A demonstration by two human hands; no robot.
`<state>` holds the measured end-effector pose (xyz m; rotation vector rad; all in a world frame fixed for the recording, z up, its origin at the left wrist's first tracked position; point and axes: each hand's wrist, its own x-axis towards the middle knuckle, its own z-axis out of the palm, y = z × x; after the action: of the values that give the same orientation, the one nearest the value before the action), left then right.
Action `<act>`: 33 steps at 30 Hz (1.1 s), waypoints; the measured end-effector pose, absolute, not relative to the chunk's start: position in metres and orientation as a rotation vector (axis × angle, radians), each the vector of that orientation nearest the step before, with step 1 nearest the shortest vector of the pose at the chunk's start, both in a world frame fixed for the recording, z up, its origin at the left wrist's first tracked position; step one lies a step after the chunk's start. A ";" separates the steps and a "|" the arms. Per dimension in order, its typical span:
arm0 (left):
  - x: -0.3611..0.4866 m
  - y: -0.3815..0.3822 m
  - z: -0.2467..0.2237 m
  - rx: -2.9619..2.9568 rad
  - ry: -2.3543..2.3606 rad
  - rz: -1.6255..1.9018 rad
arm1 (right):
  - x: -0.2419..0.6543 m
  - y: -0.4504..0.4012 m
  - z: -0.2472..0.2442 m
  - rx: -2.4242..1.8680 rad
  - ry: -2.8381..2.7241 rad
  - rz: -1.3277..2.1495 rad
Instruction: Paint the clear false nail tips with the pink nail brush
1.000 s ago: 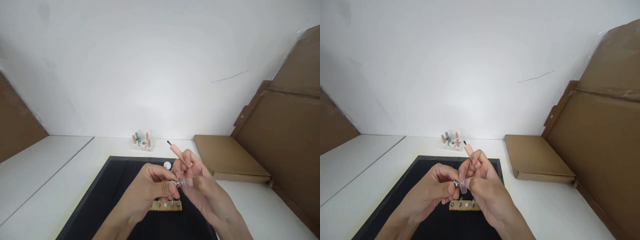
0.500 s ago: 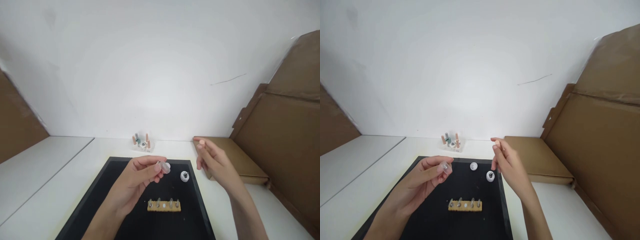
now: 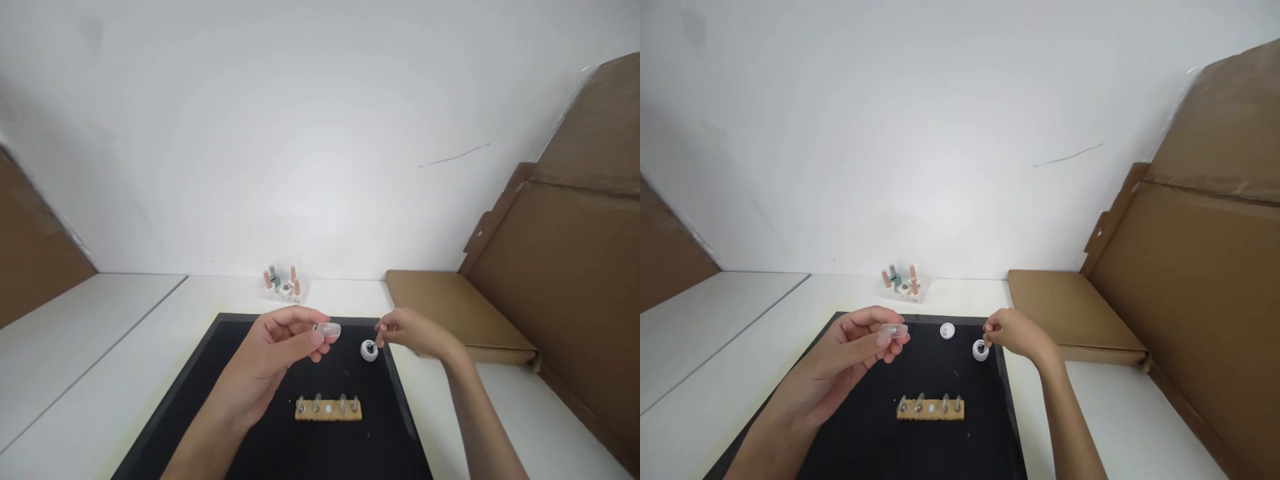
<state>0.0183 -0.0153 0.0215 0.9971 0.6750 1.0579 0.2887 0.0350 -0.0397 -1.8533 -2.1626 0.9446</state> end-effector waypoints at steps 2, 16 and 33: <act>0.017 -0.015 0.019 1.016 0.661 1.049 | 0.287 0.038 -0.044 -1.869 -2.180 0.960; 0.015 -0.011 0.011 1.049 0.668 1.023 | 0.274 0.049 -0.048 -1.982 -2.234 0.997; 0.015 -0.009 0.010 1.057 0.668 1.016 | 0.279 0.051 -0.054 -1.911 -2.233 1.021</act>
<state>0.0147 -0.0095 0.0101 1.0567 0.6679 1.0156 0.2785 0.0512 -0.0536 -1.9107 -2.2325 1.0208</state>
